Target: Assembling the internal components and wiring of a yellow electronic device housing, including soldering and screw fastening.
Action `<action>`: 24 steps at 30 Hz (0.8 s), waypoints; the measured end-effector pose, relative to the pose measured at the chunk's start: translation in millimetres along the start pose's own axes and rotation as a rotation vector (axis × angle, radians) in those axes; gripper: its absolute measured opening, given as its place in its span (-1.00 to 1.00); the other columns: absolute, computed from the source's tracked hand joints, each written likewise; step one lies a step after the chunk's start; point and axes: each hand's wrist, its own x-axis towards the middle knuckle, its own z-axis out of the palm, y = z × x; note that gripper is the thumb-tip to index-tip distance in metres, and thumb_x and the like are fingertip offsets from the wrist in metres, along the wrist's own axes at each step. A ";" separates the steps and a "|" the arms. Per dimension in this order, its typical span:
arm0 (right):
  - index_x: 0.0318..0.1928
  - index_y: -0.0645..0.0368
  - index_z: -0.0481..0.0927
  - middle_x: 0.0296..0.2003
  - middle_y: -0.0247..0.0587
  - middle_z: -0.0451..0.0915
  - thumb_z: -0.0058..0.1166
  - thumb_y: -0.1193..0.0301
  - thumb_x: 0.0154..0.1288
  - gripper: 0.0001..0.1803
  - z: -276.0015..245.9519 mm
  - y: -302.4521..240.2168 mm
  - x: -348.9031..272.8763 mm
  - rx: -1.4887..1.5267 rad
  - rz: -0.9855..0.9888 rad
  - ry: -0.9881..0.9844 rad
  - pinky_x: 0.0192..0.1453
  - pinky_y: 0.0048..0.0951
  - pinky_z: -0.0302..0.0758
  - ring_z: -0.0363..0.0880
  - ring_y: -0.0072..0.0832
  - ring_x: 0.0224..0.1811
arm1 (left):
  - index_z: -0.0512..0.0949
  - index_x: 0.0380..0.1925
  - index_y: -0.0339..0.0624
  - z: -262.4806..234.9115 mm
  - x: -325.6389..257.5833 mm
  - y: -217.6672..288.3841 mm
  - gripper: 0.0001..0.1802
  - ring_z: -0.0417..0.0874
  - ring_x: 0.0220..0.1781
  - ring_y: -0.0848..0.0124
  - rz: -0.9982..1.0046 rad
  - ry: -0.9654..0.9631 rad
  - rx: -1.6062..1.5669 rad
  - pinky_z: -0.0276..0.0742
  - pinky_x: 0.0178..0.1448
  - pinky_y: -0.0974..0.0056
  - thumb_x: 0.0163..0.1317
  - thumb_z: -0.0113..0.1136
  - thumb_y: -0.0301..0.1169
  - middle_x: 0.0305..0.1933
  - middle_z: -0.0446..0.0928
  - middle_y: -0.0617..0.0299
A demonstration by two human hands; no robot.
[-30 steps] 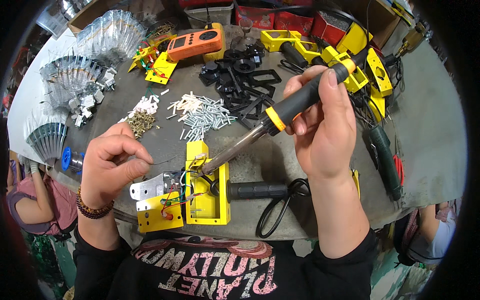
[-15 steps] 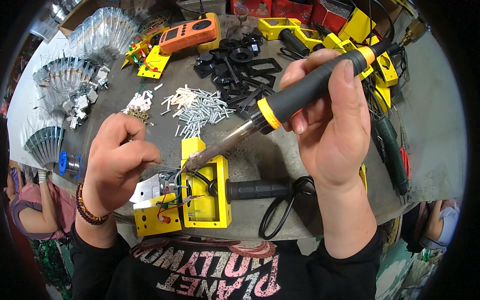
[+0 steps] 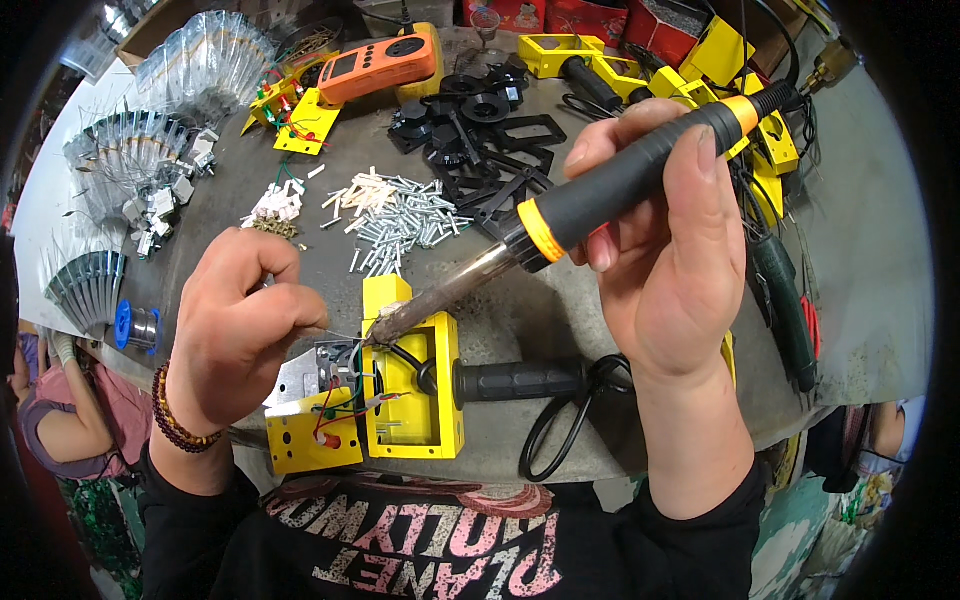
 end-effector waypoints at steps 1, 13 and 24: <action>0.03 0.24 0.41 -0.24 -0.07 0.58 -0.23 0.05 0.62 -0.54 -0.9 0.3 0.3 0.003 0.002 -0.004 -0.42 -0.58 0.39 0.37 -0.64 -0.54 | 0.61 -0.46 -0.07 0.2 -0.1 0.2 -0.79 0.51 -0.26 0.15 -0.007 -0.007 0.000 0.40 -0.20 0.17 -0.17 0.37 -0.54 -0.34 0.43 0.22; 0.05 0.23 0.42 -0.23 -0.08 0.59 -0.22 0.04 0.62 -0.53 0.6 0.1 -0.1 -0.019 0.009 0.036 -0.44 -0.59 0.39 0.38 -0.63 -0.55 | 0.61 -0.47 -0.07 3.5 1.0 -0.1 -0.81 0.50 -0.30 0.16 -0.012 0.002 -0.011 0.39 -0.23 0.17 -0.15 0.39 -0.52 -0.37 0.42 0.22; 0.09 0.19 0.46 -0.20 -0.10 0.57 -0.24 0.04 0.63 -0.54 -7.2 -6.1 -1.5 0.022 0.001 0.015 -0.50 -0.70 0.29 0.27 -0.71 -0.60 | 0.62 -0.50 -0.12 -12.0 -30.2 21.9 -0.76 0.41 -0.38 0.34 -0.161 0.114 -0.129 0.29 -0.32 0.28 -0.25 0.36 -0.63 -0.41 0.36 0.31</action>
